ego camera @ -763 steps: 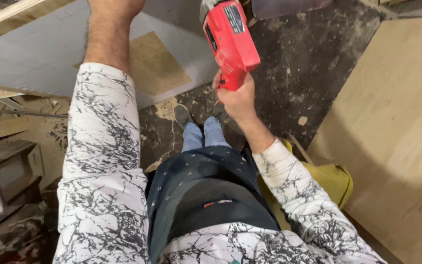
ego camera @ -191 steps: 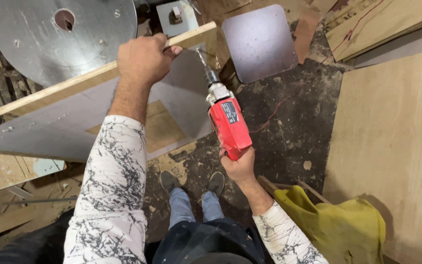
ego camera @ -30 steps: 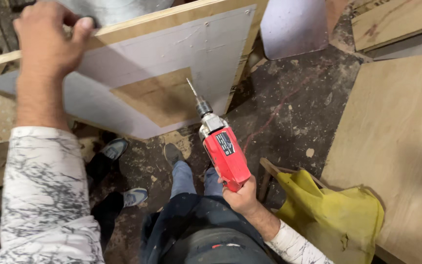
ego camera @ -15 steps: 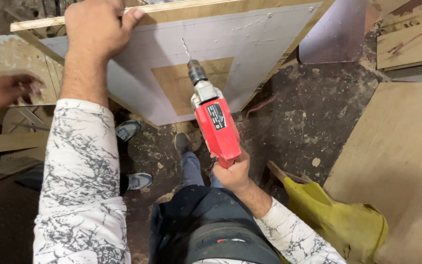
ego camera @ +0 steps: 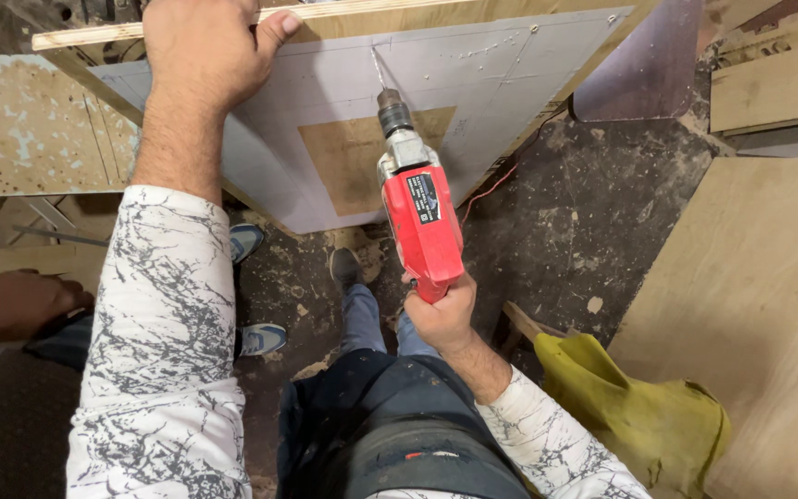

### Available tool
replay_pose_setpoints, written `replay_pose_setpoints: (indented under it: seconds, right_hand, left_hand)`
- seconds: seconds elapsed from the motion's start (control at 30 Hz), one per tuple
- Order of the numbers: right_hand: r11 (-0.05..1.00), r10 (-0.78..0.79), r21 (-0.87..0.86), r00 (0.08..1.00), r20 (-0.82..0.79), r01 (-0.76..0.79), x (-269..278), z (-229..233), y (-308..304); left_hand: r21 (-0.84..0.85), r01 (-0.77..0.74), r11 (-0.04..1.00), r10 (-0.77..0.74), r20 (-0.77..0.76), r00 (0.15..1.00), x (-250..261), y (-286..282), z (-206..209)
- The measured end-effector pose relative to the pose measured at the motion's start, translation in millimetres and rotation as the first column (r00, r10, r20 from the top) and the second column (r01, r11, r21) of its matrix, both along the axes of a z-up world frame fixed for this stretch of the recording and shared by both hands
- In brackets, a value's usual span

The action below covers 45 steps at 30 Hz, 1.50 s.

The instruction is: The person positions a wooden board on a workbench and uses a red corded drill to make several holes along the edge of the board. The person then flips the board and continues drilling holes on the opposite side before setting the drill down.

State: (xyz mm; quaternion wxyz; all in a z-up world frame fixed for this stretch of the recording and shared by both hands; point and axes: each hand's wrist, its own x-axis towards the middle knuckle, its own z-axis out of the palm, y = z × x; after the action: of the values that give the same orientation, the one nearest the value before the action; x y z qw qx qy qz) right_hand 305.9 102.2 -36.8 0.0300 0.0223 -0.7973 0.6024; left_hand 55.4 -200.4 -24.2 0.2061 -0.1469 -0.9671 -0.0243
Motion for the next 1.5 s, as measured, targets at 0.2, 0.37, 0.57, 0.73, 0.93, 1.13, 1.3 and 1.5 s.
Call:
replay_pose_setpoints:
  seconds: [0.2,0.37,0.57,0.73,0.93,1.13,1.3,1.5]
  right_hand:
    - [0.996,0.003,-0.087,1.0,0.026,-0.001,-1.8,-4.7,-1.9]
    - [0.981,0.014,-0.192,0.996,0.09,0.003,-0.5,-12.1,-2.5]
    - [0.989,-0.072,-0.132,0.997,-0.021,0.069,-0.3,-25.5,-16.2]
    - [0.997,-0.062,0.04,0.998,-0.016,0.063,1.1,-25.1,-15.1]
    - [1.0,0.001,0.017,1.0,-0.016,-0.001,-1.2,-23.4,-8.7]
    - [0.997,0.074,-0.041,0.997,0.033,-0.072,10.9,-18.3,-1.0]
    - [0.993,0.108,0.045,0.994,0.025,-0.109,12.7,-15.4,19.5]
    - [0.987,0.133,0.093,0.991,-0.006,-0.132,10.9,-13.7,23.3]
  left_hand:
    - [0.042,-0.013,0.999,0.011,0.056,0.998,-0.1,-0.1,-0.5]
    - [0.009,-0.007,1.0,0.007,0.001,1.0,0.5,0.5,-1.6]
    - [0.042,-0.005,0.999,0.005,0.018,1.0,0.7,-0.3,-2.5]
    - [0.057,-0.021,0.998,0.017,0.061,0.998,2.1,-1.4,-5.0]
    - [0.051,-0.064,0.997,0.058,0.117,0.991,25.3,-18.0,-2.0]
    - [0.127,-0.167,0.978,0.14,0.198,0.97,62.8,-29.3,-0.2]
    - [0.099,-0.149,0.984,0.135,0.142,0.981,75.7,-19.0,1.8]
    - [0.123,-0.189,0.974,0.167,0.166,0.972,85.0,-15.1,3.8]
